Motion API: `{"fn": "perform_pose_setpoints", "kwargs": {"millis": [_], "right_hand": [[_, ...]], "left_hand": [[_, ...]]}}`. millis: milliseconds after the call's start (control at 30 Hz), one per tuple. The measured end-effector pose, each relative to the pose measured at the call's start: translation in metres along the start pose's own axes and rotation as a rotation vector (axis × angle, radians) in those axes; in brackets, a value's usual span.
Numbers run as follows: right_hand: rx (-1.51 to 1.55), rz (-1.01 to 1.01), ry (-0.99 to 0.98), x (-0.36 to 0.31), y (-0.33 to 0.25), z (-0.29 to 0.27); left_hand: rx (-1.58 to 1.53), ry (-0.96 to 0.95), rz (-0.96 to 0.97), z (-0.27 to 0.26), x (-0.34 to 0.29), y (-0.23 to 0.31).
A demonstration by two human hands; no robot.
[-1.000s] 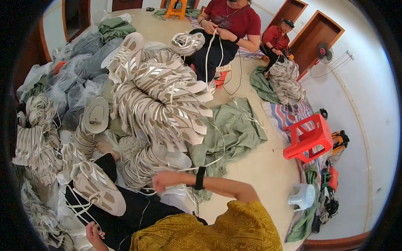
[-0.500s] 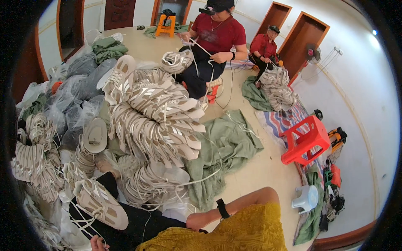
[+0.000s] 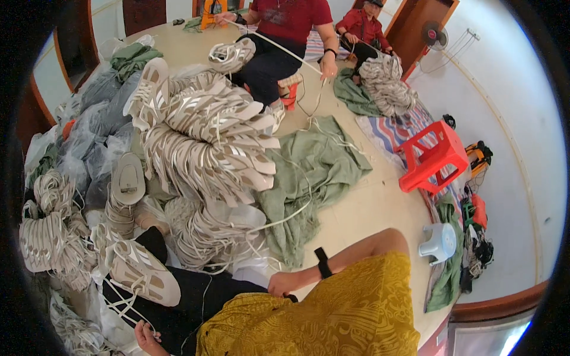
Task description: The recorder is lacing a white Reebok shoe while sitting on the floor in a shoe manufacturing environment.
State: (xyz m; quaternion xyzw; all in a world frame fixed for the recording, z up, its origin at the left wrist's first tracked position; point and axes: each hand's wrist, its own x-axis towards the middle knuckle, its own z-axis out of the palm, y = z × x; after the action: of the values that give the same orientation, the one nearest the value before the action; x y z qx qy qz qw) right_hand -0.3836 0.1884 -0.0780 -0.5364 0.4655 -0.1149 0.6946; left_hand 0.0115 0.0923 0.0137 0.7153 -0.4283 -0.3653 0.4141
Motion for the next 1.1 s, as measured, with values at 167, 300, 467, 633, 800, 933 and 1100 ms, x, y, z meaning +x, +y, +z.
{"fn": "perform_pose_setpoints", "kwargs": {"millis": [167,300,467,633,800,933,1100], "right_hand": [[0.23,0.107,0.03,-0.008,-0.014,0.004],[-0.039,0.122,0.169,0.001,-0.021,0.014],[0.263,0.143,-0.086,-0.005,-0.014,-0.003],[0.264,0.125,-0.115,-0.006,-0.013,-0.004],[-0.334,-0.131,0.011,0.008,-0.006,0.002],[-0.579,-0.265,0.096,0.004,-0.014,0.006],[-0.674,-0.424,0.228,0.007,-0.007,0.01]], "left_hand": [[0.024,0.002,0.018,0.003,-0.003,0.006],[0.037,0.014,0.008,0.005,-0.005,0.011],[0.065,0.013,0.037,0.001,0.011,-0.021],[0.071,-0.007,0.04,-0.004,0.019,-0.041],[0.155,-0.012,0.108,0.005,-0.004,0.005],[0.149,-0.026,0.061,0.011,-0.003,0.013],[0.245,-0.018,0.123,0.01,-0.007,0.018]]}}
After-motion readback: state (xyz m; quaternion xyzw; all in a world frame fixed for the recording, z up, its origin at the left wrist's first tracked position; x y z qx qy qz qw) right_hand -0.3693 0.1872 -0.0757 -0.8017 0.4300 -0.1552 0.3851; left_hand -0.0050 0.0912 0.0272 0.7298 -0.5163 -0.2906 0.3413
